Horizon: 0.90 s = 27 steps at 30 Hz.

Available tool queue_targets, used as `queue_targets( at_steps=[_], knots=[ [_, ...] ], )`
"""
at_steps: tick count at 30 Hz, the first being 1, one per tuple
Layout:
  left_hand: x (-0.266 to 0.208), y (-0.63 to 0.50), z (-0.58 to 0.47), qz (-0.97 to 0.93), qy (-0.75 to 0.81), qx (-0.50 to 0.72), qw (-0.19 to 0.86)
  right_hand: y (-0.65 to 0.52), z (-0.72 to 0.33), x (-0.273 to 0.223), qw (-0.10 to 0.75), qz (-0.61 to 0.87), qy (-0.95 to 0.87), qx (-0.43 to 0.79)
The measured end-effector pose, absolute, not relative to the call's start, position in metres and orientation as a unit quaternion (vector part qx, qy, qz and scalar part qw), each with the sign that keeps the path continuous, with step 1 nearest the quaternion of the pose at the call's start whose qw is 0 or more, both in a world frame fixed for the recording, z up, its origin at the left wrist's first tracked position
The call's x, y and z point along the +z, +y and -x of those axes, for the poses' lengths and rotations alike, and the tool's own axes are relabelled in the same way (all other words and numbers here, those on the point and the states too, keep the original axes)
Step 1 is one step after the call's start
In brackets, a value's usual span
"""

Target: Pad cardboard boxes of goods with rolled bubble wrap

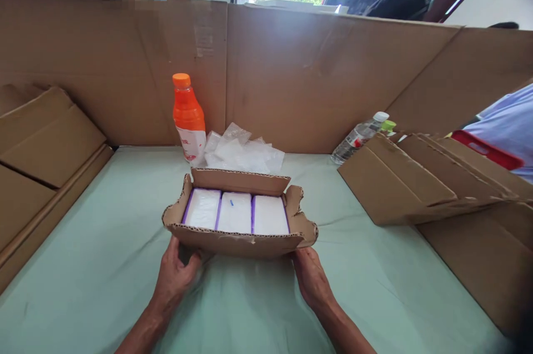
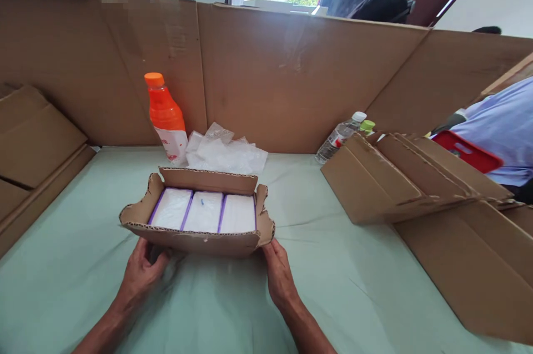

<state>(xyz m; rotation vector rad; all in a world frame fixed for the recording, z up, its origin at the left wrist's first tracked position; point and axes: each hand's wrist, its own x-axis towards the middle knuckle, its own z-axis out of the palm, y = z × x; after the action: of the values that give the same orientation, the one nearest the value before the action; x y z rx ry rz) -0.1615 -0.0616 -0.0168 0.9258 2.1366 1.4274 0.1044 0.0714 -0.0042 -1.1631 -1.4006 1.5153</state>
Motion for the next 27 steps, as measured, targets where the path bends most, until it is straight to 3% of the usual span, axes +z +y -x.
queue_targets(
  at_steps=[9, 16, 21, 27],
  knots=[
    [-0.037, -0.057, 0.159, -0.309, 0.800, 0.489, 0.160, 0.241, -0.018, 0.046, 0.258, 0.414, -0.790, 0.372],
    [-0.046, -0.058, 0.150, -0.254, 0.802, 0.517, 0.159, 0.319, 0.097, 0.035, 0.216, 0.427, -0.826, 0.296],
    [-0.043, -0.058, 0.153, -0.254, 0.803, 0.511, 0.171, 0.319, 0.080, 0.060, 0.297, 0.428, -0.817, 0.245],
    [-0.038, -0.058, 0.167, -0.324, 0.782, 0.501, 0.178, 0.259, -0.036, 0.095, 0.460, 0.424, -0.767, 0.142]
  ],
)
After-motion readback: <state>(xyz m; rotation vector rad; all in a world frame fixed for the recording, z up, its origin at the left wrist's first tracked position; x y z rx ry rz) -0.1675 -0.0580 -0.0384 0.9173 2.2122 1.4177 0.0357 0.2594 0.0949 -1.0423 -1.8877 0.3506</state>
